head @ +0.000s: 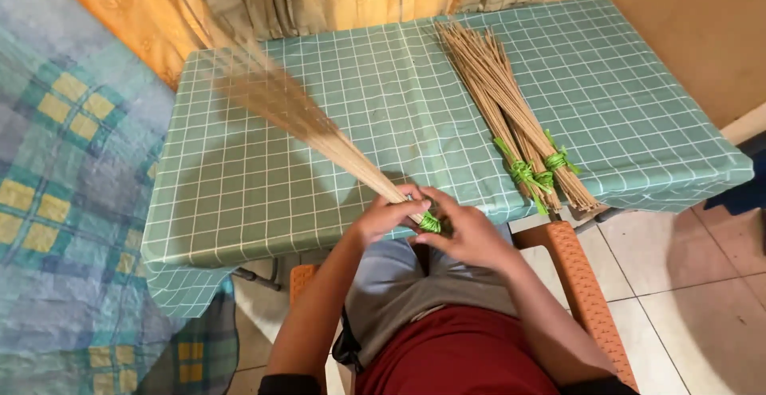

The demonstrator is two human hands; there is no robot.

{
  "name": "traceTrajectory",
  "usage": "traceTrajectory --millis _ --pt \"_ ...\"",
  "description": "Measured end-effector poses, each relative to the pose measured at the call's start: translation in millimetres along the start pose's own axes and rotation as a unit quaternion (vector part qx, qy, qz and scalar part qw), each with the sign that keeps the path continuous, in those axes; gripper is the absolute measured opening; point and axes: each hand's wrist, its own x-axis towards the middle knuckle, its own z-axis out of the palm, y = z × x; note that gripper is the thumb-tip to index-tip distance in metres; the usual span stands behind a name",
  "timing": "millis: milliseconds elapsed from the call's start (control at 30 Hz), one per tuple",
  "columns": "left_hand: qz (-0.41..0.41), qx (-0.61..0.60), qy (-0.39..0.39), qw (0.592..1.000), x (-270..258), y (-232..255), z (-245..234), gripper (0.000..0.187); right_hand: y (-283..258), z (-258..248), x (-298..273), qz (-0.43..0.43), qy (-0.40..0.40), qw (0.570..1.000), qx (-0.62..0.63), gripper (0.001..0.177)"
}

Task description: The person is untying, sorting, and re-bundling thin wooden sticks on a table, using green plastic strips to secure them.

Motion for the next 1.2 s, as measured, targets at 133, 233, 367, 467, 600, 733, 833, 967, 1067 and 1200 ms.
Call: traceTrajectory --millis 133,233,367,467,600,733,833,967,1067,1200 --pt "-0.002 0.033 0.064 0.997 -4 8 13 0.015 5 13 5 -0.01 -0.005 0.999 -0.035 0.091" --pt "0.021 0.111 0.112 0.987 -3 6 16 0.031 13 25 8 0.005 0.034 0.999 -0.021 0.085" --pt "0.032 0.035 0.117 0.992 -4 18 21 0.05 31 32 18 0.002 0.146 0.989 0.0 0.063" --pt "0.042 0.02 0.134 0.99 -6 25 16 0.056 65 25 21 0.012 0.199 0.979 -0.045 0.059" --pt "0.065 -0.008 0.166 0.984 -8 33 14 0.038 60 -2 22 0.112 0.247 0.954 -0.128 0.063" --pt "0.071 -0.004 0.193 0.979 -4 30 8 0.031 107 -4 28 0.152 0.233 0.941 -0.192 0.069" --pt "0.07 -0.02 0.202 0.977 -6 32 9 0.032 127 1 34 0.177 0.216 0.923 -0.265 0.053" --pt "0.06 -0.022 0.215 0.975 -6 36 6 0.034 126 -3 38 0.201 0.175 0.905 -0.331 0.049" --pt "0.058 -0.02 0.221 0.973 -2 33 2 0.033 124 -16 42 0.211 0.151 0.884 -0.39 0.042" --pt "0.064 -0.011 0.233 0.97 -4 33 -2 0.035 108 -50 47 0.213 0.171 0.873 -0.404 0.04"
